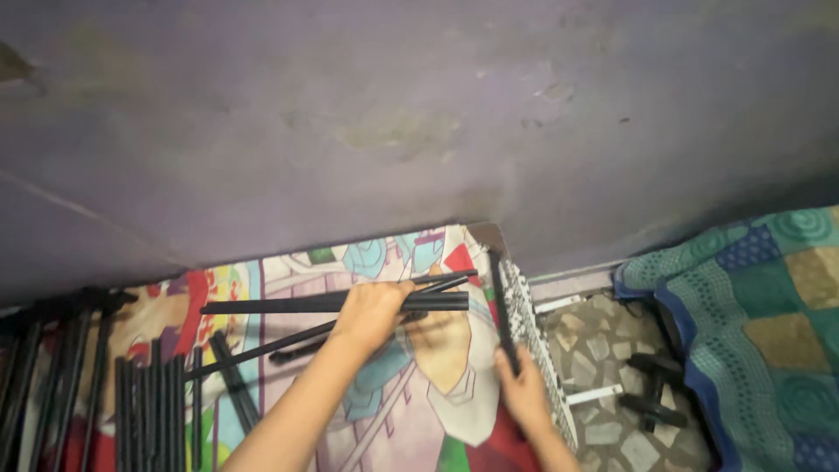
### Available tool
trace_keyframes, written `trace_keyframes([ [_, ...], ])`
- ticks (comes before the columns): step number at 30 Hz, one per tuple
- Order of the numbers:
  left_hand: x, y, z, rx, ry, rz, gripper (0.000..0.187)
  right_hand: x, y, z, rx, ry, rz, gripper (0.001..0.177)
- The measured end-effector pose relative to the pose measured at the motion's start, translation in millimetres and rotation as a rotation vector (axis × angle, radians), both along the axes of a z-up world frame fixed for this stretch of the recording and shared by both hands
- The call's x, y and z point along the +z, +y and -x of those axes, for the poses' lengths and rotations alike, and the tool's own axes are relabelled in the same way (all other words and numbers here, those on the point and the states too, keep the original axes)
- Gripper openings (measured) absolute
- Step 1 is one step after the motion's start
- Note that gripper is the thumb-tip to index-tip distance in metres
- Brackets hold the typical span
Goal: The person assembles a metal frame by inserting short black rods into the holes of a ladder-like frame. They repeatedly pick up rods, align them with the frame, and push them into place, working on a patterned cloth-covered surface.
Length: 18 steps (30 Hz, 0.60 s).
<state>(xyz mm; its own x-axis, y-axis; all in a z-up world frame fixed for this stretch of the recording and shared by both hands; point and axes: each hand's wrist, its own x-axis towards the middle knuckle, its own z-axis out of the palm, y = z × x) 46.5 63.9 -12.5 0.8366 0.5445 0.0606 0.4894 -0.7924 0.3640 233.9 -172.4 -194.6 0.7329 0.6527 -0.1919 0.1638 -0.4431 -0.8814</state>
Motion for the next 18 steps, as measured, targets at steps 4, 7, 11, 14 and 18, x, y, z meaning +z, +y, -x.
trace_keyframes([
  [4,-44,44,-38,-0.005,0.070,-0.099,0.021,-42,-4,11,0.036,-0.150,0.226,0.050],
  [7,-80,77,-60,0.015,0.094,-0.199,0.015,-72,-4,-5,0.043,-0.008,0.333,0.050],
  [11,-105,110,-80,0.068,0.257,-0.228,0.027,-110,-11,-26,0.160,-0.052,0.270,0.040],
  [14,-109,110,-76,0.074,0.256,-0.265,0.070,-129,-13,-19,-0.027,-0.123,0.190,0.034],
  [18,-125,87,-47,-0.103,0.213,-0.244,0.082,-136,-14,-19,-0.083,-0.086,0.270,0.030],
])
